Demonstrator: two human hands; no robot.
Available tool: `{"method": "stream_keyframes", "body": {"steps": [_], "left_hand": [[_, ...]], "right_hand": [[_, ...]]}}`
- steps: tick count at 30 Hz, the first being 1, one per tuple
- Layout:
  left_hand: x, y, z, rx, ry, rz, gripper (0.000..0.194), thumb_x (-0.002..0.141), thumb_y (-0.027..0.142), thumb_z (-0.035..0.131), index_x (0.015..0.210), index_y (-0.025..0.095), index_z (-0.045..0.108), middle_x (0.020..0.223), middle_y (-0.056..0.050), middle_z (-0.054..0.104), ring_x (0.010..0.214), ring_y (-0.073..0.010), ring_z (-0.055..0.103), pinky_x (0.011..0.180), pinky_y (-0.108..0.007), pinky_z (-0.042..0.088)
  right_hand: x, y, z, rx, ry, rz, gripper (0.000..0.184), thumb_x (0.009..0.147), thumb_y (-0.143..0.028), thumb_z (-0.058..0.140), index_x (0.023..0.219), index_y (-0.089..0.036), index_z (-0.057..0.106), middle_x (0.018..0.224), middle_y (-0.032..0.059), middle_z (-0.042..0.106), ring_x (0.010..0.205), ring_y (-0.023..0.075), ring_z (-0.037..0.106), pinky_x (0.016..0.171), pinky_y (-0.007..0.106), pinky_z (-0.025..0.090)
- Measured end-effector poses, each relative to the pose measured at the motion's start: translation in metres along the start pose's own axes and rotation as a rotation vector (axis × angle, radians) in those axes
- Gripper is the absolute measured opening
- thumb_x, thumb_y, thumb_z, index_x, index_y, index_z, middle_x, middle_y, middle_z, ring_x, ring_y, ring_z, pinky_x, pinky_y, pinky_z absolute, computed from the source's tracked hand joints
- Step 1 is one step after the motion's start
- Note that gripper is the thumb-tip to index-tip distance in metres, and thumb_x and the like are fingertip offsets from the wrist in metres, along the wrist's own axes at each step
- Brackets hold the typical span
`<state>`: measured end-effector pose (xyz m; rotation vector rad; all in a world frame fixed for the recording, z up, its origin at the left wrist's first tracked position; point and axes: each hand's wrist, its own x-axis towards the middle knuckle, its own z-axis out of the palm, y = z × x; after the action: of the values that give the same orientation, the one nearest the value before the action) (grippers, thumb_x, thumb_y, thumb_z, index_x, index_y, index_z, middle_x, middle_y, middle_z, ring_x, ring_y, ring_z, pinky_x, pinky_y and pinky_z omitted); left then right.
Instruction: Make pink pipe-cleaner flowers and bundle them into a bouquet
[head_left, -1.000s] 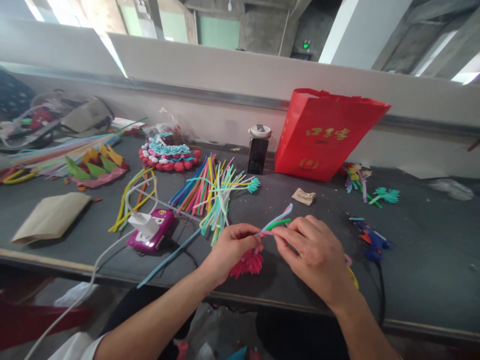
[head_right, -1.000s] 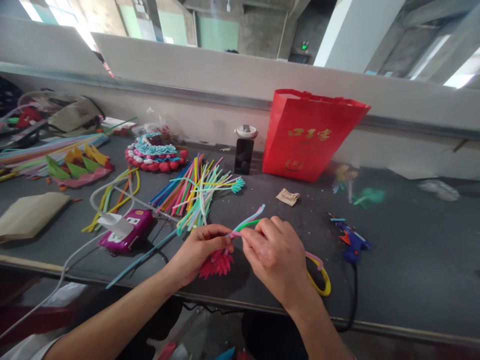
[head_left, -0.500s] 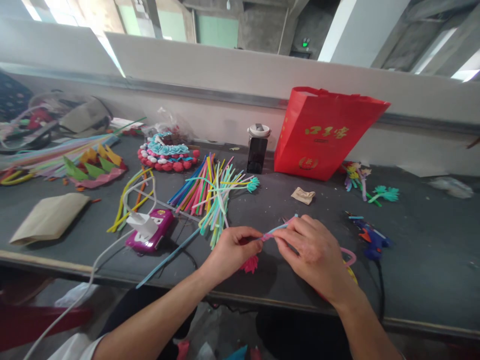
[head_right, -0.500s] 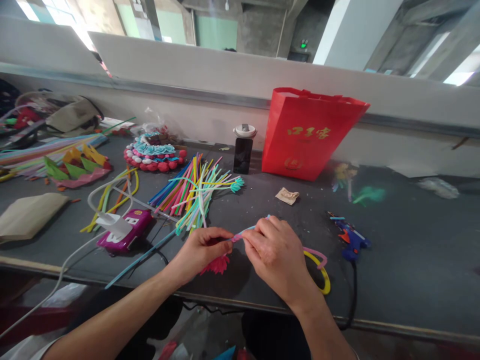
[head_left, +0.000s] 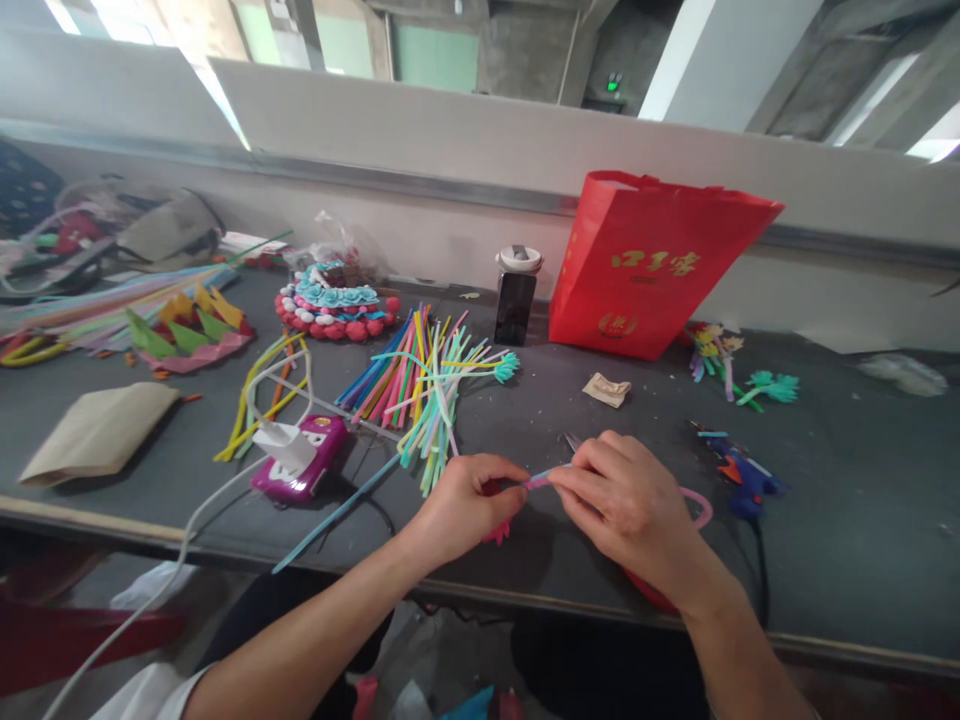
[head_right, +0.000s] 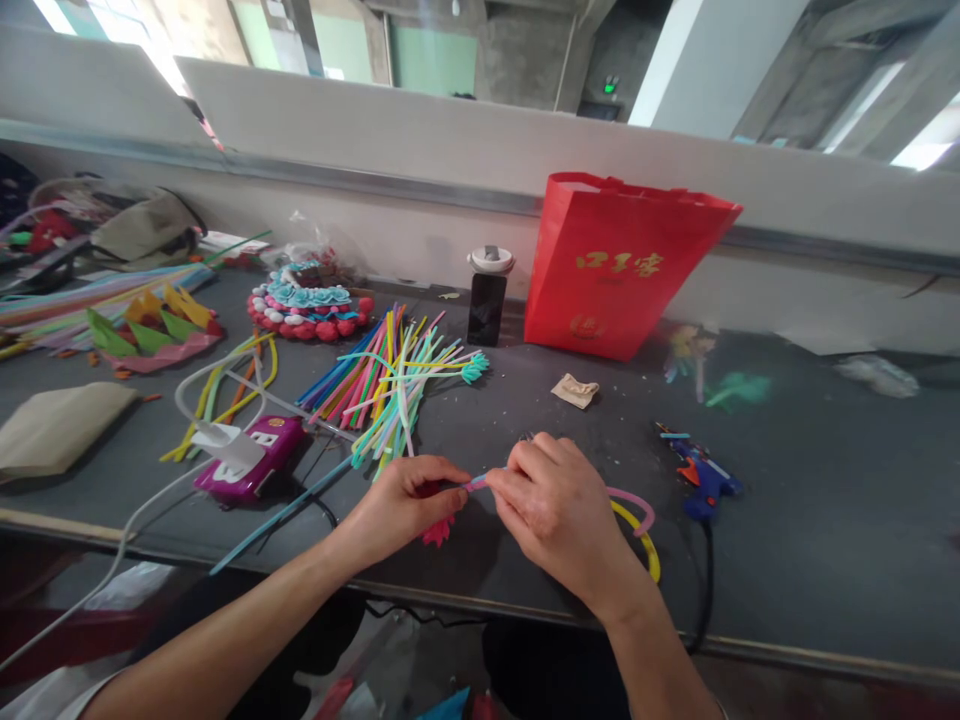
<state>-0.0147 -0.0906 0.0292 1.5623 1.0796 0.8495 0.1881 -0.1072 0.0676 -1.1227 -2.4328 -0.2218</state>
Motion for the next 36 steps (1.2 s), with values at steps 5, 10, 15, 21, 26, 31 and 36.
{"method": "stream_keyframes", "body": {"steps": [5, 10, 15, 21, 26, 31, 36], "left_hand": [[-0.001, 0.002, 0.000, -0.018, -0.014, 0.006, 0.022, 0.076, 0.030, 0.068, 0.086, 0.012, 0.076, 0.072, -0.004, 0.066, 0.062, -0.0126, 0.056, 0.056, -0.022, 0.042], [-0.001, 0.001, -0.001, -0.169, -0.050, -0.066, 0.024, 0.072, 0.033, 0.074, 0.085, 0.013, 0.077, 0.070, -0.003, 0.065, 0.060, -0.0109, 0.054, 0.055, -0.022, 0.041], [-0.001, 0.004, -0.003, -0.351, -0.084, -0.158, 0.027, 0.068, 0.036, 0.078, 0.083, 0.013, 0.076, 0.065, -0.003, 0.064, 0.058, -0.0097, 0.054, 0.055, -0.020, 0.041], [-0.002, 0.005, -0.004, -0.378, -0.128, -0.190, 0.032, 0.068, 0.038, 0.080, 0.086, 0.012, 0.075, 0.064, -0.003, 0.065, 0.057, -0.0096, 0.056, 0.057, -0.021, 0.043], [-0.002, 0.006, -0.005, -0.410, -0.172, -0.189, 0.031, 0.069, 0.037, 0.079, 0.088, 0.013, 0.073, 0.064, -0.002, 0.064, 0.056, -0.0087, 0.055, 0.055, -0.020, 0.041], [-0.003, 0.008, -0.006, -0.413, -0.180, -0.181, 0.028, 0.069, 0.037, 0.079, 0.085, 0.013, 0.074, 0.065, -0.003, 0.065, 0.057, -0.0090, 0.056, 0.056, -0.020, 0.041], [-0.003, 0.008, -0.006, -0.405, -0.166, -0.172, 0.028, 0.068, 0.037, 0.079, 0.083, 0.013, 0.075, 0.065, -0.003, 0.066, 0.057, -0.0096, 0.057, 0.057, -0.021, 0.042]], "right_hand": [[-0.001, 0.003, 0.003, 0.052, -0.029, -0.005, 0.016, 0.090, -0.015, 0.057, 0.090, -0.022, 0.071, 0.075, 0.0025, 0.056, 0.074, 0.0182, 0.047, 0.067, 0.032, 0.034], [-0.003, 0.009, 0.006, 0.191, 0.010, 0.021, 0.016, 0.091, -0.016, 0.057, 0.092, -0.022, 0.072, 0.075, 0.0025, 0.059, 0.075, 0.0177, 0.050, 0.068, 0.031, 0.039], [-0.003, 0.010, 0.009, 0.289, 0.048, 0.050, 0.015, 0.092, -0.017, 0.057, 0.093, -0.023, 0.070, 0.077, 0.0023, 0.063, 0.076, 0.0185, 0.054, 0.072, 0.033, 0.043], [-0.004, 0.009, 0.010, 0.431, 0.104, 0.128, 0.007, 0.090, -0.018, 0.059, 0.090, -0.022, 0.066, 0.077, 0.0009, 0.065, 0.074, 0.0172, 0.056, 0.073, 0.032, 0.045], [-0.004, 0.012, 0.008, 0.565, 0.049, 0.153, 0.010, 0.088, -0.016, 0.060, 0.082, -0.021, 0.066, 0.077, 0.0005, 0.064, 0.076, 0.0170, 0.058, 0.076, 0.032, 0.045], [-0.002, 0.012, 0.008, 0.726, 0.015, 0.231, 0.010, 0.088, -0.019, 0.061, 0.079, -0.020, 0.067, 0.076, 0.0011, 0.062, 0.075, 0.0164, 0.059, 0.069, 0.028, 0.046], [-0.001, 0.009, 0.011, 0.776, 0.024, 0.267, 0.010, 0.087, -0.020, 0.061, 0.078, -0.020, 0.066, 0.075, 0.0011, 0.061, 0.074, 0.0158, 0.059, 0.066, 0.027, 0.047]]}}
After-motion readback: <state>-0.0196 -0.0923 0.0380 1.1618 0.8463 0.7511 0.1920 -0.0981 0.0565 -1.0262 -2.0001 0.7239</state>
